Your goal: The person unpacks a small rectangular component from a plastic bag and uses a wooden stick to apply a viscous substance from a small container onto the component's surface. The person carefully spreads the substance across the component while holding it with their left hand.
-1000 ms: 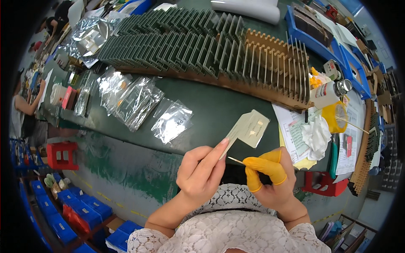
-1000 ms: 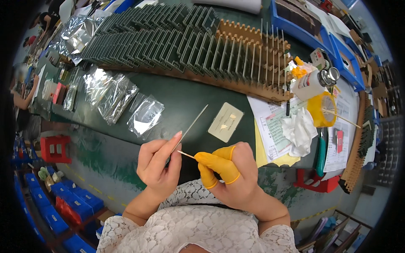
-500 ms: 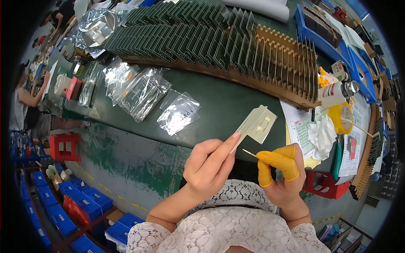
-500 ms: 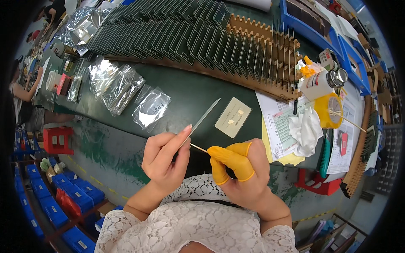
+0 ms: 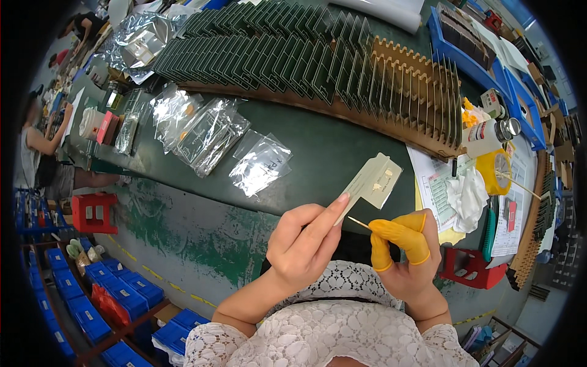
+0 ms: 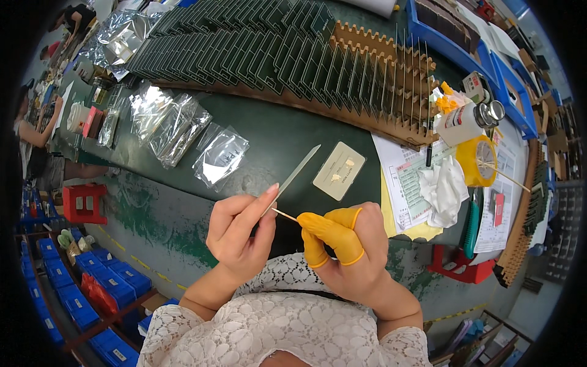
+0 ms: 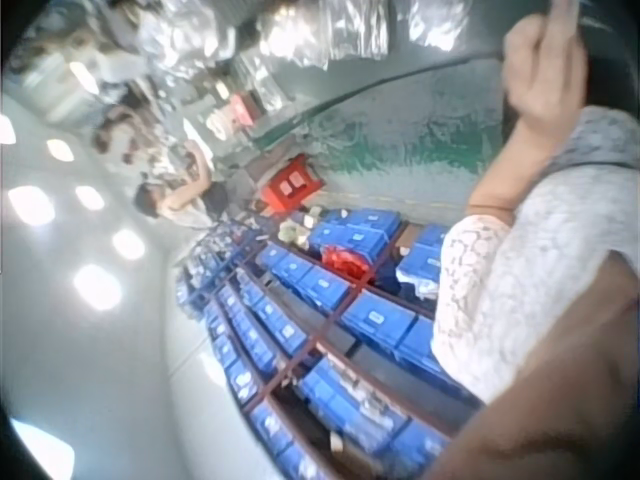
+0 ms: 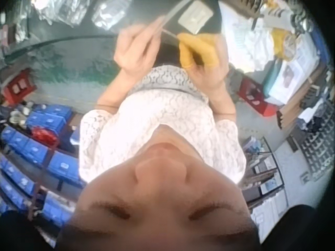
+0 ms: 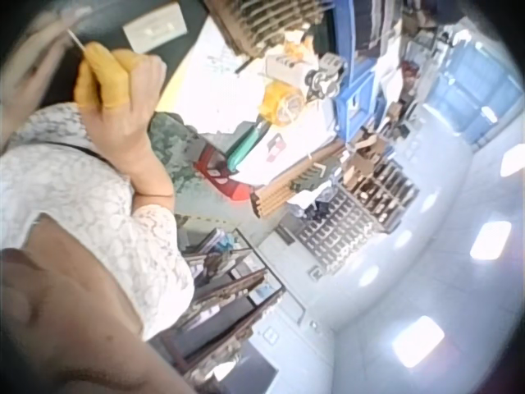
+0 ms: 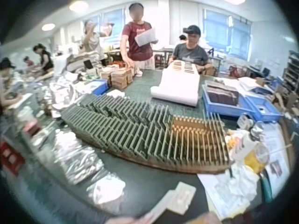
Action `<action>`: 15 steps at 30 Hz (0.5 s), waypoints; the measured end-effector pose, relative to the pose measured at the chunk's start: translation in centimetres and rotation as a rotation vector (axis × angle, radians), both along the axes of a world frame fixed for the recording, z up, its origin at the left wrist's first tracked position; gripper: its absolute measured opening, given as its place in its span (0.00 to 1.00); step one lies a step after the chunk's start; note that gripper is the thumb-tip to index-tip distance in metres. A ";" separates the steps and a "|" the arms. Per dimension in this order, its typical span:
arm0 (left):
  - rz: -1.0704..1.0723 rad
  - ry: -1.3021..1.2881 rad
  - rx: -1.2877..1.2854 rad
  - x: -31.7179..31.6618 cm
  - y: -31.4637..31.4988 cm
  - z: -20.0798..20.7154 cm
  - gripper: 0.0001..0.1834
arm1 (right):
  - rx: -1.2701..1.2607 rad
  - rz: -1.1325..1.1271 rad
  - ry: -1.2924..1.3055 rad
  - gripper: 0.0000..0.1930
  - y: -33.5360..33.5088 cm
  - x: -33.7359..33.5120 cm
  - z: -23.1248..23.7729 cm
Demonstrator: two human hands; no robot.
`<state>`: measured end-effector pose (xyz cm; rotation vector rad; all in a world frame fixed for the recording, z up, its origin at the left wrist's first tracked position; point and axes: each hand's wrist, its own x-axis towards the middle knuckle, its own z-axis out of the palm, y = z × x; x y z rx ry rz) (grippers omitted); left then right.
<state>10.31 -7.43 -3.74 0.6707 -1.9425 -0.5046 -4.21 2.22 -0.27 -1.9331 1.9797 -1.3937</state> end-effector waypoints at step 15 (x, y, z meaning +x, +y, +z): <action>-0.001 0.000 -0.005 0.1 0.0 -0.1 0.23 | 0.012 -0.001 0.012 0.20 -0.1 0.1 0.2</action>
